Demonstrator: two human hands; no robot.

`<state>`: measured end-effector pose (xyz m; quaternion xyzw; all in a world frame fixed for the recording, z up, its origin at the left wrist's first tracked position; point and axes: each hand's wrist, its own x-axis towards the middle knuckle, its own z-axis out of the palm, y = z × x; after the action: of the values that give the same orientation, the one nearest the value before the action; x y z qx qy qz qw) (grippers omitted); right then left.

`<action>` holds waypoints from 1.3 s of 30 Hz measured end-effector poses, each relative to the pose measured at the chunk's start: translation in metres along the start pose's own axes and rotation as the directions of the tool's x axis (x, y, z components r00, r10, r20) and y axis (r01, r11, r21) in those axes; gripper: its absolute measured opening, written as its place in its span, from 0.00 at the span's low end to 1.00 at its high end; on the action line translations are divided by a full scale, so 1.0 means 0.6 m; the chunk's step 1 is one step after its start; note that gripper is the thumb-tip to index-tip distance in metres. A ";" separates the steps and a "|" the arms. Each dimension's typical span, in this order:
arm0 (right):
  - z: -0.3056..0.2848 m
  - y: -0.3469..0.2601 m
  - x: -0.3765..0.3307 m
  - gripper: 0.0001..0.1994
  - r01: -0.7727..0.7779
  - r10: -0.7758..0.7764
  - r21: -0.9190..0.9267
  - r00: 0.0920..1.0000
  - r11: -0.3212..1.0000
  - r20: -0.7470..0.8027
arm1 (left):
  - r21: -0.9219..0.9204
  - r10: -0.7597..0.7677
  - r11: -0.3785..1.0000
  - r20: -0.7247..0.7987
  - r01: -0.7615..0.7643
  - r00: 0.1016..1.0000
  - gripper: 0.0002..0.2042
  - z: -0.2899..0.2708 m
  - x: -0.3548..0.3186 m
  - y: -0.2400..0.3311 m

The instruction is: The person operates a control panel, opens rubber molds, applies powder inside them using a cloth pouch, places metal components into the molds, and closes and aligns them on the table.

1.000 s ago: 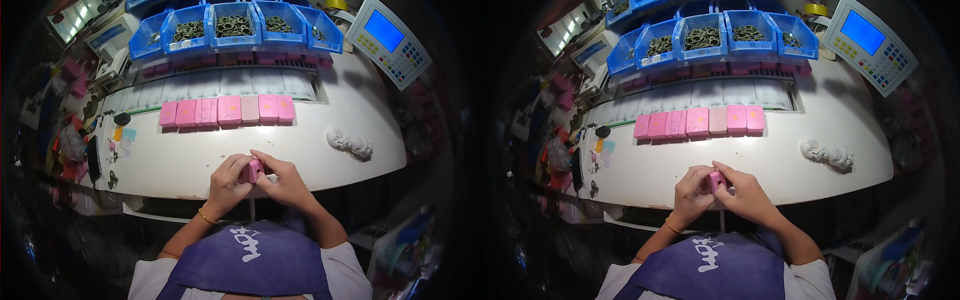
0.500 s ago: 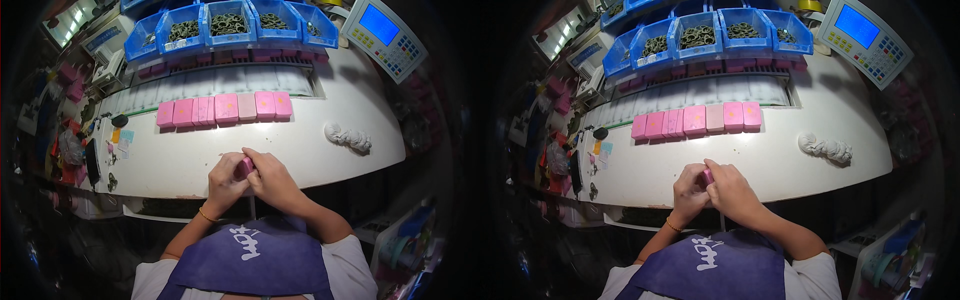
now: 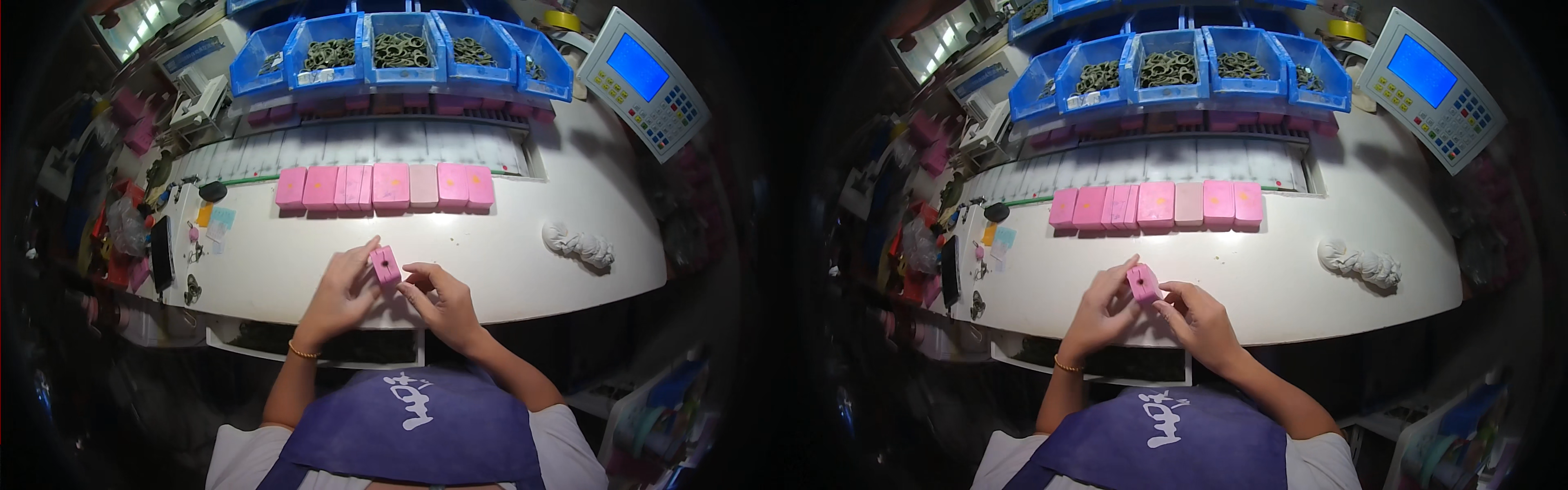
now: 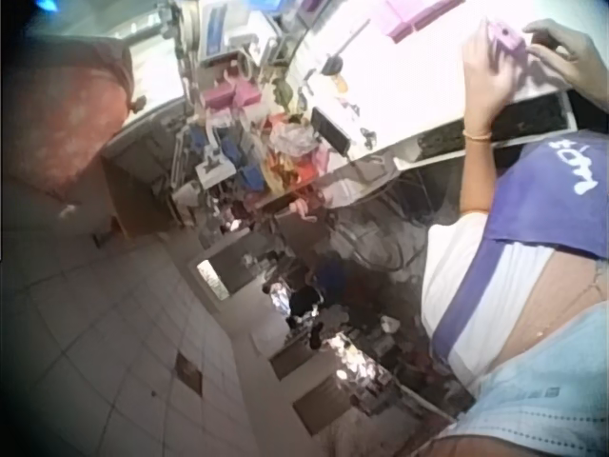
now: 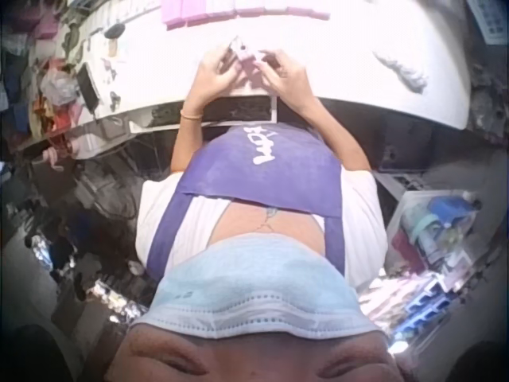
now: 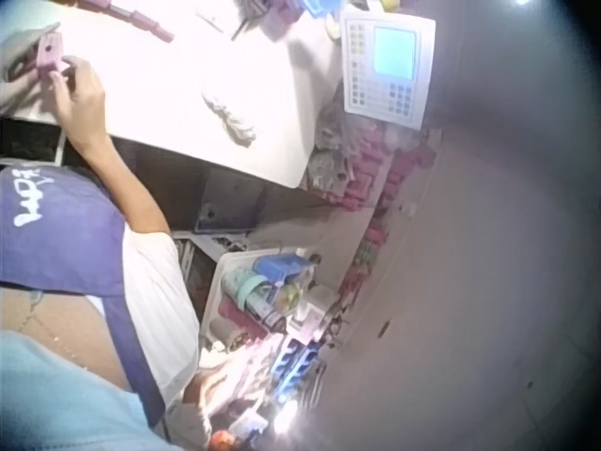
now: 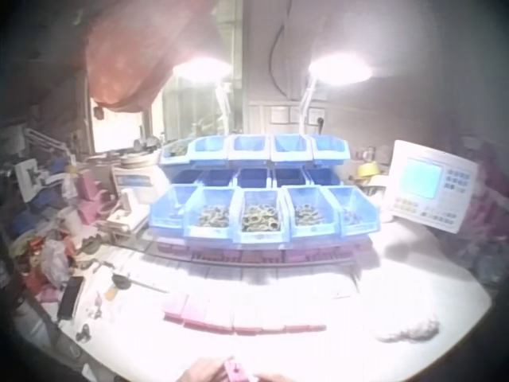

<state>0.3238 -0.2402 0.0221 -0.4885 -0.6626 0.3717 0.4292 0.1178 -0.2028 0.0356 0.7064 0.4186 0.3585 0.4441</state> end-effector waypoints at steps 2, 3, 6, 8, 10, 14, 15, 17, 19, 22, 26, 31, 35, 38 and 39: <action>0.009 -0.011 -0.002 0.21 0.108 -0.108 -0.023 0.994 0.994 -0.018 | 0.080 0.050 0.996 -0.096 -0.042 0.994 0.31 0.025 -0.013 0.016; 0.008 -0.016 0.003 0.21 0.110 -0.110 -0.019 0.994 0.994 -0.009 | 0.082 0.045 0.996 -0.104 -0.036 0.994 0.31 0.029 -0.012 0.011; 0.004 -0.026 0.016 0.23 0.245 -0.251 -0.082 0.965 0.966 -0.078 | 0.039 0.012 0.999 -0.114 -0.008 0.993 0.22 0.039 -0.004 -0.001; -0.005 -0.029 0.018 0.26 0.167 -0.166 -0.116 0.986 0.979 0.018 | 0.070 0.034 0.997 -0.136 -0.024 0.990 0.21 0.046 -0.001 -0.007; -0.012 -0.039 0.023 0.27 0.198 -0.193 -0.177 0.980 0.964 0.048 | 0.099 0.060 0.994 -0.148 -0.046 0.987 0.20 0.052 -0.001 -0.007; 0.005 -0.038 0.020 0.29 0.259 -0.249 -0.343 0.966 0.903 0.073 | 0.172 0.105 0.983 -0.213 -0.069 0.971 0.18 0.057 -0.003 -0.010; 0.011 -0.042 0.017 0.29 0.248 -0.243 -0.357 0.968 0.900 0.061 | 0.157 0.090 0.986 -0.237 -0.053 0.967 0.18 0.057 -0.006 -0.012; 0.022 -0.047 0.014 0.30 0.238 -0.246 -0.403 0.969 0.883 0.034 | 0.146 0.093 0.987 -0.229 -0.060 0.969 0.19 0.060 -0.005 -0.013; 0.025 -0.043 0.013 0.31 0.225 -0.247 -0.404 0.969 0.887 -0.003 | 0.117 0.099 0.991 -0.246 -0.072 0.964 0.20 0.060 -0.008 -0.020; 0.013 -0.044 0.016 0.28 0.179 -0.185 -0.341 0.983 0.923 0.013 | 0.138 0.113 0.987 -0.242 -0.081 0.964 0.21 0.059 -0.011 -0.029; 0.000 -0.043 0.024 0.23 0.140 -0.113 -0.258 0.987 0.956 0.116 | 0.114 0.035 0.993 -0.199 -0.012 0.979 0.21 0.055 -0.013 -0.024; 0.019 -0.001 0.018 0.21 0.043 -0.042 0.022 0.997 0.999 -0.065 | 0.145 0.085 0.988 -0.164 -0.062 0.983 0.22 0.053 -0.003 -0.013; 0.007 -0.014 0.017 0.20 -0.142 0.141 0.138 0.990 0.980 0.014 | 0.091 0.032 0.996 -0.148 -0.019 0.988 0.28 0.055 -0.012 -0.015; 0.005 -0.014 0.017 0.21 -0.090 0.090 0.115 0.996 0.989 0.006 | 0.096 -0.001 0.995 -0.147 0.015 0.989 0.32 0.060 -0.017 -0.003; 0.003 -0.021 0.016 0.21 -0.090 0.088 0.096 0.996 0.991 0.026 | 0.145 0.021 0.989 -0.165 0.003 0.986 0.34 0.064 -0.021 0.001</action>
<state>0.3165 -0.2343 0.0351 -0.4919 -0.6259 0.4277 0.4282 0.1466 -0.2266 0.0211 0.7065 0.4757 0.3868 0.3535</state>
